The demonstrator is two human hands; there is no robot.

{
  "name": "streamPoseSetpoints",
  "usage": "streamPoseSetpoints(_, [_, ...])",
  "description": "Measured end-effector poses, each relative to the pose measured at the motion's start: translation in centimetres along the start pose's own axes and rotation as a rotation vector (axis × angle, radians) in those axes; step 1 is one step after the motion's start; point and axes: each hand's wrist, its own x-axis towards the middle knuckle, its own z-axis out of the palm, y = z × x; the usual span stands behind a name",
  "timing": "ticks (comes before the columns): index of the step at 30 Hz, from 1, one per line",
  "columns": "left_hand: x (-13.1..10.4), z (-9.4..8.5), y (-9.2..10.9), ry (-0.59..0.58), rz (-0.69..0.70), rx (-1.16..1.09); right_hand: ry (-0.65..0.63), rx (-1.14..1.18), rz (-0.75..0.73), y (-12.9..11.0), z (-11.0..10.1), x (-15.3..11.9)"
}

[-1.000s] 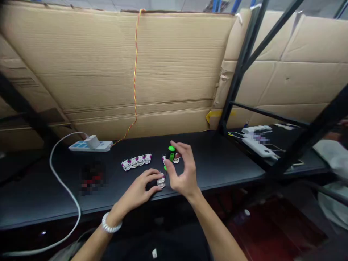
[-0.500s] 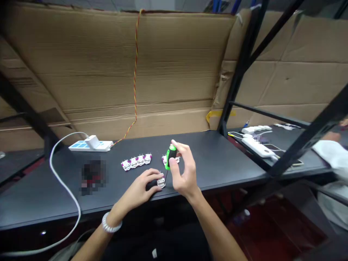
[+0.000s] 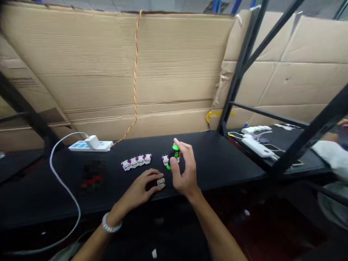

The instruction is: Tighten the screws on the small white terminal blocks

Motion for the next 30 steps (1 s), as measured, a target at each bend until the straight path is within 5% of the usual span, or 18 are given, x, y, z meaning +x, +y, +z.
streamPoseSetpoints(5, [0.0, -0.02, 0.04, -0.009, -0.006, 0.003, 0.056, -0.099, -0.011, -0.27, 0.14, 0.12])
streamPoseSetpoints(14, [0.0, -0.01, -0.01, -0.004, -0.002, 0.007, -0.019, 0.071, 0.014, 0.08, -0.07, -0.04])
streamPoseSetpoints(21, [-0.02, -0.09, 0.24, -0.009, -0.013, -0.004, 0.061, -0.104, -0.007, -0.37, 0.37, 0.16])
streamPoseSetpoints(30, [-0.03, -0.05, 0.03, -0.018, -0.018, -0.021, -0.041, 0.052, 0.018, -0.08, -0.02, -0.02])
